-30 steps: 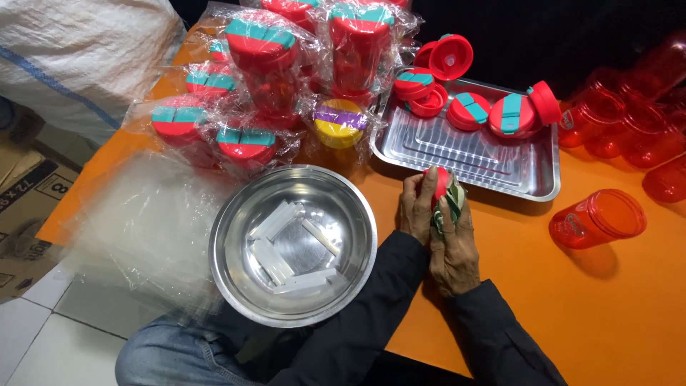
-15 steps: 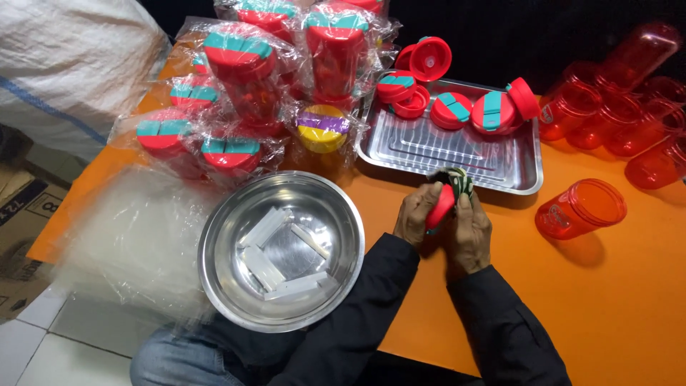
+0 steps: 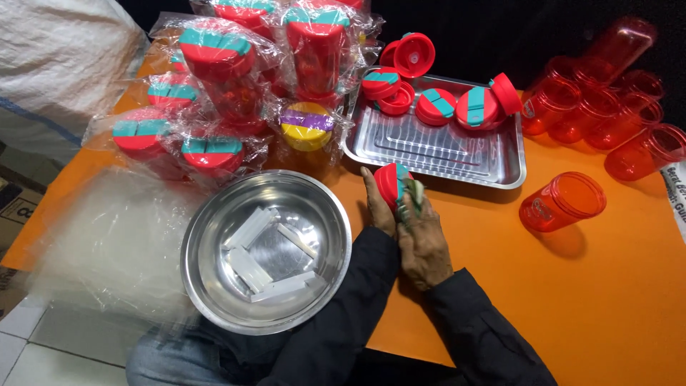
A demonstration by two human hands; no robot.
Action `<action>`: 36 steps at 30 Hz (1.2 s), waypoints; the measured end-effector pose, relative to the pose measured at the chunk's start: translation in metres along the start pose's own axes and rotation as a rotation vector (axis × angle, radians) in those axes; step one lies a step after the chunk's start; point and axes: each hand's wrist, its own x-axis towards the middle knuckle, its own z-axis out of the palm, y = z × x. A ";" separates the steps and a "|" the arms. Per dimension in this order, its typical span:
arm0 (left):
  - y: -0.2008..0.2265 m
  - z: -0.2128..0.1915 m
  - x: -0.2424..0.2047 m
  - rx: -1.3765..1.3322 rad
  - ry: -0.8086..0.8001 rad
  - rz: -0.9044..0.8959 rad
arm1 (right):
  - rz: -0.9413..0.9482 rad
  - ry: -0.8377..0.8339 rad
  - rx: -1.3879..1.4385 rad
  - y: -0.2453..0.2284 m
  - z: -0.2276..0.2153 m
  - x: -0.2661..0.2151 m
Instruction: Cleaning a plastic lid with a cloth, inserting a straw into the lid, and assembling the lid onto a plastic bottle.
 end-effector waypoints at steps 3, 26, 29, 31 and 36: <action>-0.006 -0.005 0.000 -0.052 -0.119 -0.017 | -0.103 0.018 0.000 0.010 0.009 -0.004; 0.004 -0.006 0.004 0.476 -0.389 0.123 | 0.230 0.089 0.240 0.017 -0.023 0.035; -0.039 -0.030 0.035 0.483 -0.397 0.064 | 0.464 0.080 0.350 0.044 -0.016 0.023; -0.051 -0.033 0.037 0.465 -0.391 0.021 | 0.606 0.082 0.406 0.056 -0.013 0.015; -0.018 -0.003 0.011 -0.105 -0.031 -0.039 | 0.666 0.055 0.402 0.025 -0.023 0.025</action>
